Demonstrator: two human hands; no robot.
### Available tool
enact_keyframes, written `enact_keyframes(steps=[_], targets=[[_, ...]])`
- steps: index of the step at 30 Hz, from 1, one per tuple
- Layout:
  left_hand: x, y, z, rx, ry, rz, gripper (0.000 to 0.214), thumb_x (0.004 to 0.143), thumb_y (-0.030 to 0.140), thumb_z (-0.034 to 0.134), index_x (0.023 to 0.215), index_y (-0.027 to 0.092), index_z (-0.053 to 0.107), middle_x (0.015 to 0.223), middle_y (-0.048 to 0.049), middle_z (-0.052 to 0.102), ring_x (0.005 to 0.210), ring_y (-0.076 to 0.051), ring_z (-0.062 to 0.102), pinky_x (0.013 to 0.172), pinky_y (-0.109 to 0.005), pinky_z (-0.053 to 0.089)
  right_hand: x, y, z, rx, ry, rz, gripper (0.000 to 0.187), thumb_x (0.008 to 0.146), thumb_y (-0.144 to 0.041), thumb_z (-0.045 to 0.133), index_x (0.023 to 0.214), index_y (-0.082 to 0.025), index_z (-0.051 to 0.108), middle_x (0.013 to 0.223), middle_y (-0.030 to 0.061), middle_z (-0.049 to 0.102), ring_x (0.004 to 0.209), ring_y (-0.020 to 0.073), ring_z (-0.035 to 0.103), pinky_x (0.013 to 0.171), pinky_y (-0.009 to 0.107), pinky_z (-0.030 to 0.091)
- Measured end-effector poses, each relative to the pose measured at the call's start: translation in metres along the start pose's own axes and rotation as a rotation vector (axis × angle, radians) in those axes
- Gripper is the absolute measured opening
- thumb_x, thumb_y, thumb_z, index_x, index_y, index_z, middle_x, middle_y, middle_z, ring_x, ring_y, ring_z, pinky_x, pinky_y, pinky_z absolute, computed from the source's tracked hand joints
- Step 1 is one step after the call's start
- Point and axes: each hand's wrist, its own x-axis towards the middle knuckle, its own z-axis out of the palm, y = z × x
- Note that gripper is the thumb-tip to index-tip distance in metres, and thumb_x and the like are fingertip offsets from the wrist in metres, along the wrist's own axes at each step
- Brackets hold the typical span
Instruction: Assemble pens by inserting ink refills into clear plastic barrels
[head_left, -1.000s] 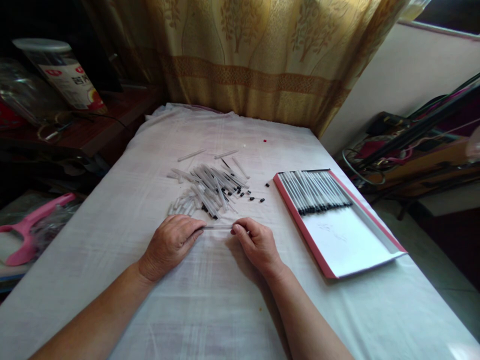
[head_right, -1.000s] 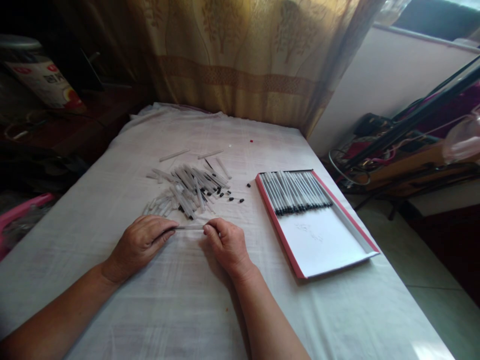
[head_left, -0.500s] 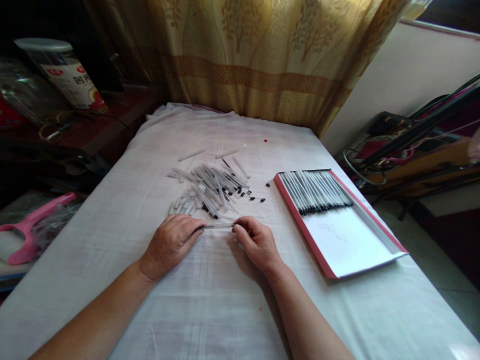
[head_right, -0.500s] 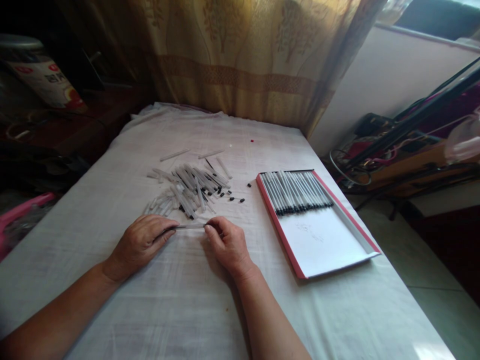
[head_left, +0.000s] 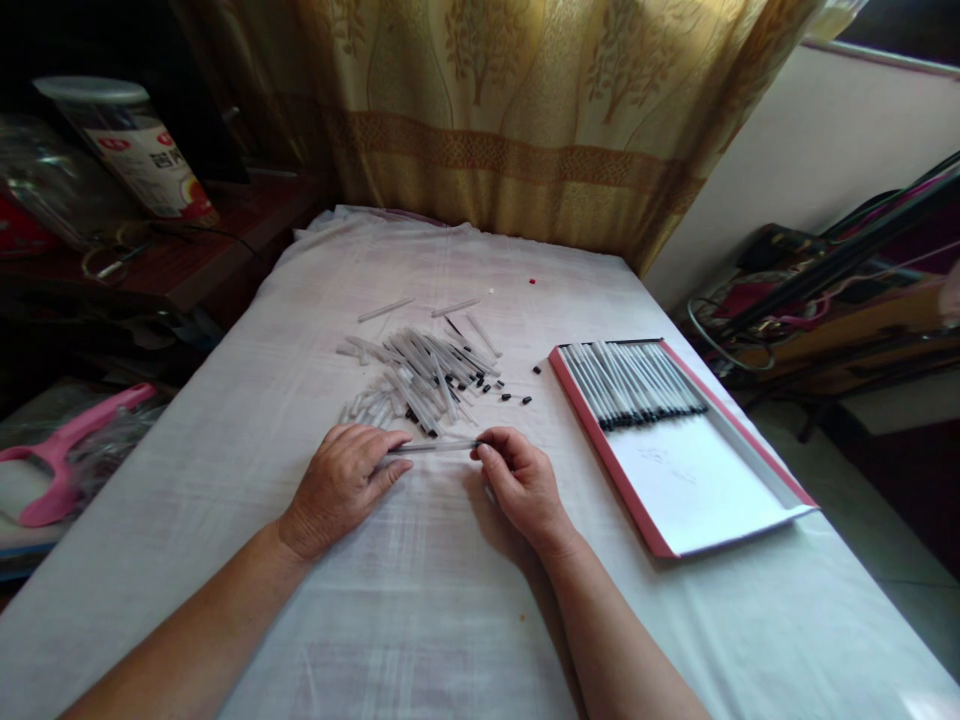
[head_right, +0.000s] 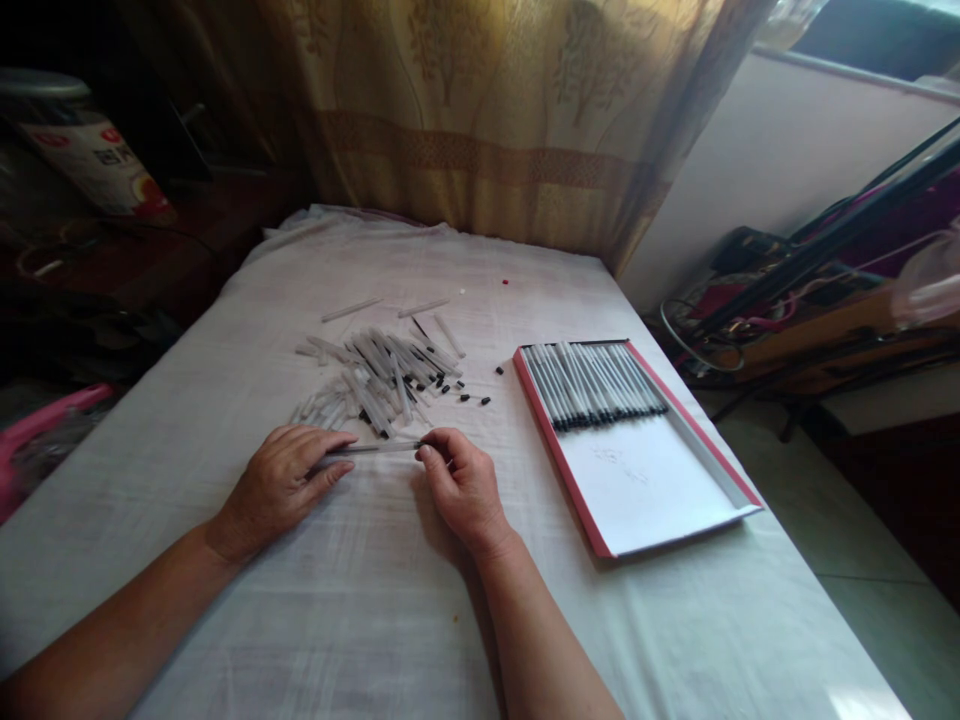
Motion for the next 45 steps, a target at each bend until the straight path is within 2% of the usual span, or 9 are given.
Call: enact_keyframes(steps=[7, 12, 16, 21, 26, 29, 35, 42, 45], targets=[[0.0003, -0.0032, -0.0033, 0.034, 0.037, -0.045, 0.035, 0.101, 0.038, 0.041, 0.089, 0.019, 0.067, 0.077, -0.004, 0.071, 0.073, -0.019, 0.064, 0.081, -0.037, 0.044, -0.001, -0.0023, -0.0016, 0.155, 0.057, 0.034, 0.01, 0.087, -0.029, 0.057, 0.089, -0.021, 0.061, 0.075, 0.002, 0.071, 0.061, 0.0136, 0.062, 0.055, 0.023, 0.049], [0.0002, -0.0022, -0.0024, 0.003, 0.08, -0.086, 0.024, 0.097, 0.039, 0.051, 0.096, 0.019, 0.064, 0.081, -0.0035, 0.071, 0.076, -0.02, 0.065, 0.081, -0.035, 0.046, -0.0009, -0.002, 0.0007, 0.171, 0.063, 0.065, 0.011, 0.087, -0.031, 0.059, 0.089, -0.02, 0.062, 0.075, 0.0026, 0.071, 0.059, 0.0131, 0.061, 0.055, 0.023, 0.049], [0.0, -0.0027, -0.0035, -0.008, 0.06, -0.12, 0.033, 0.096, 0.048, 0.049, 0.105, 0.02, 0.064, 0.087, -0.0041, 0.073, 0.079, -0.02, 0.066, 0.081, -0.036, 0.047, -0.0002, -0.0049, 0.0014, 0.211, 0.077, 0.081, 0.013, 0.086, -0.033, 0.059, 0.089, -0.02, 0.061, 0.074, 0.003, 0.071, 0.057, 0.013, 0.061, 0.051, 0.023, 0.048], [-0.0004, -0.0037, -0.0049, -0.022, 0.05, -0.105, 0.036, 0.1, 0.041, 0.042, 0.086, 0.02, 0.067, 0.075, -0.0029, 0.071, 0.071, -0.018, 0.065, 0.075, -0.034, 0.046, -0.0014, -0.0044, 0.0023, 0.222, 0.065, 0.105, 0.016, 0.086, -0.035, 0.059, 0.091, -0.02, 0.061, 0.075, 0.0033, 0.071, 0.057, 0.0128, 0.061, 0.046, 0.021, 0.045], [0.0002, -0.0013, -0.0045, -0.014, 0.099, -0.109, 0.025, 0.096, 0.041, 0.053, 0.096, 0.019, 0.066, 0.08, -0.0037, 0.072, 0.075, -0.019, 0.066, 0.076, -0.032, 0.049, -0.0017, -0.0027, 0.0024, 0.216, 0.066, 0.12, 0.019, 0.086, -0.037, 0.058, 0.091, -0.019, 0.062, 0.075, 0.0038, 0.07, 0.056, 0.0125, 0.06, 0.043, 0.021, 0.043], [0.0004, -0.0015, -0.0049, -0.02, 0.085, -0.091, 0.032, 0.096, 0.046, 0.051, 0.102, 0.018, 0.066, 0.085, -0.0047, 0.073, 0.077, -0.019, 0.067, 0.076, -0.033, 0.049, -0.0019, -0.0031, 0.0021, 0.227, 0.068, 0.118, 0.019, 0.086, -0.037, 0.059, 0.091, -0.019, 0.061, 0.075, 0.0039, 0.071, 0.056, 0.0127, 0.061, 0.044, 0.021, 0.044], [0.0015, -0.0015, -0.0055, -0.043, 0.047, -0.092, 0.031, 0.099, 0.039, 0.047, 0.087, 0.019, 0.067, 0.072, -0.0015, 0.07, 0.066, -0.017, 0.065, 0.068, -0.03, 0.048, -0.0022, -0.0032, 0.0029, 0.224, 0.054, 0.132, 0.019, 0.085, -0.038, 0.059, 0.091, -0.02, 0.061, 0.075, 0.0035, 0.07, 0.058, 0.0135, 0.062, 0.045, 0.022, 0.045], [0.0017, -0.0017, -0.006, -0.051, 0.015, -0.153, 0.038, 0.096, 0.051, 0.047, 0.101, 0.02, 0.067, 0.086, -0.0048, 0.074, 0.076, -0.019, 0.068, 0.074, -0.033, 0.052, -0.0013, -0.0057, 0.0025, 0.215, 0.066, 0.12, 0.018, 0.085, -0.037, 0.059, 0.089, -0.02, 0.061, 0.075, 0.0039, 0.07, 0.058, 0.0137, 0.062, 0.044, 0.022, 0.045], [0.0008, -0.0036, -0.0058, -0.043, -0.021, -0.119, 0.04, 0.1, 0.046, 0.04, 0.089, 0.02, 0.069, 0.079, -0.004, 0.074, 0.072, -0.019, 0.068, 0.07, -0.032, 0.05, -0.0012, -0.0066, 0.0024, 0.21, 0.078, 0.103, 0.016, 0.085, -0.036, 0.059, 0.089, -0.02, 0.061, 0.074, 0.0035, 0.07, 0.058, 0.0135, 0.062, 0.046, 0.022, 0.046]])
